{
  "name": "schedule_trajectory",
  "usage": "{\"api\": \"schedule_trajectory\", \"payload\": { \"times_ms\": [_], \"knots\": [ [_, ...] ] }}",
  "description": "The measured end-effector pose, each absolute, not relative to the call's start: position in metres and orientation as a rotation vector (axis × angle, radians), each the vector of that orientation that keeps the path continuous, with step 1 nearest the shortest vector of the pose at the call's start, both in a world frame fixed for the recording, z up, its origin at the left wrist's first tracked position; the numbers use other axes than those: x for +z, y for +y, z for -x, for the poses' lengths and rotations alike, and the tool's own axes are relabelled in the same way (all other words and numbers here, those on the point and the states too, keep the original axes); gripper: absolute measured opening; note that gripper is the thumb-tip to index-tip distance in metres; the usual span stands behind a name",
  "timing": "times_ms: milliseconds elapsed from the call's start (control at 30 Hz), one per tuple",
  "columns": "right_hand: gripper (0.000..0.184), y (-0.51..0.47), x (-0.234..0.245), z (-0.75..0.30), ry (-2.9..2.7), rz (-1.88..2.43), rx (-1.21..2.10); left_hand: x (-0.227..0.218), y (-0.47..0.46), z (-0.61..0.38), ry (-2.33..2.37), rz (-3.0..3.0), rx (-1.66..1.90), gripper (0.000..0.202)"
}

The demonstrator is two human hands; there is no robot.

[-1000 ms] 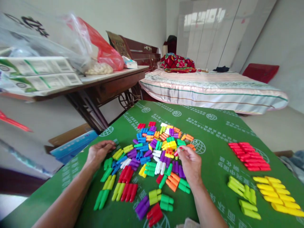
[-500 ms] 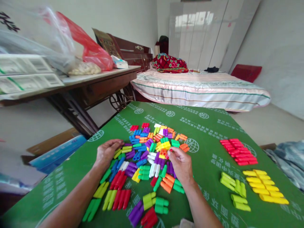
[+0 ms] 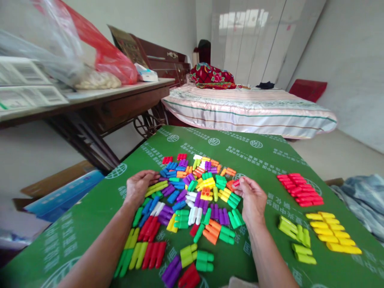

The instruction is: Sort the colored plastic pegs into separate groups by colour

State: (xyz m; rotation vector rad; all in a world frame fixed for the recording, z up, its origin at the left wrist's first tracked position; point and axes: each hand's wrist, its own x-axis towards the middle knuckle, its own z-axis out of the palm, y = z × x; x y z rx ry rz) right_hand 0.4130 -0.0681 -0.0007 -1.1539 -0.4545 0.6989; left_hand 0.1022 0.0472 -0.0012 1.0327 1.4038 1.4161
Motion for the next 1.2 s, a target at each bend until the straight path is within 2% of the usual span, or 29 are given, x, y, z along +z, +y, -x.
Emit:
{"api": "schedule_trajectory", "payload": {
  "times_ms": [200,333,467,567,733,833,1000,1200],
  "knots": [
    [0.034,-0.068,-0.012,-0.406,-0.615,1.255,0.643,0.000,0.043,-0.097,1.318,-1.058,1.376,0.030],
    [0.027,-0.076,-0.016,-0.390,-0.947,1.346,0.594,-0.001,0.042,-0.095,1.303,-1.070,1.363,0.033],
    [0.018,-0.088,-0.005,-0.364,-1.418,1.348,0.376,-0.003,0.046,-0.094,1.286,-1.022,1.383,0.033],
    [0.022,-0.095,0.005,-0.339,-1.751,1.264,0.223,-0.003,0.049,-0.094,1.303,-1.006,1.374,0.031],
    [0.022,-0.094,0.010,-0.330,-1.918,1.257,0.074,-0.002,0.051,-0.094,1.304,-1.003,1.376,0.027],
    [0.023,-0.089,0.011,-0.360,-1.864,1.514,0.036,-0.002,0.052,-0.094,1.311,-1.017,1.377,0.027],
    [0.030,-0.086,0.022,-0.414,-1.763,2.275,0.186,-0.002,0.052,-0.094,1.337,-1.030,1.362,0.028],
    [0.037,-0.084,0.023,-0.410,-1.881,2.376,0.293,-0.002,0.053,-0.095,1.365,-1.033,1.367,0.028]
  ]
}}
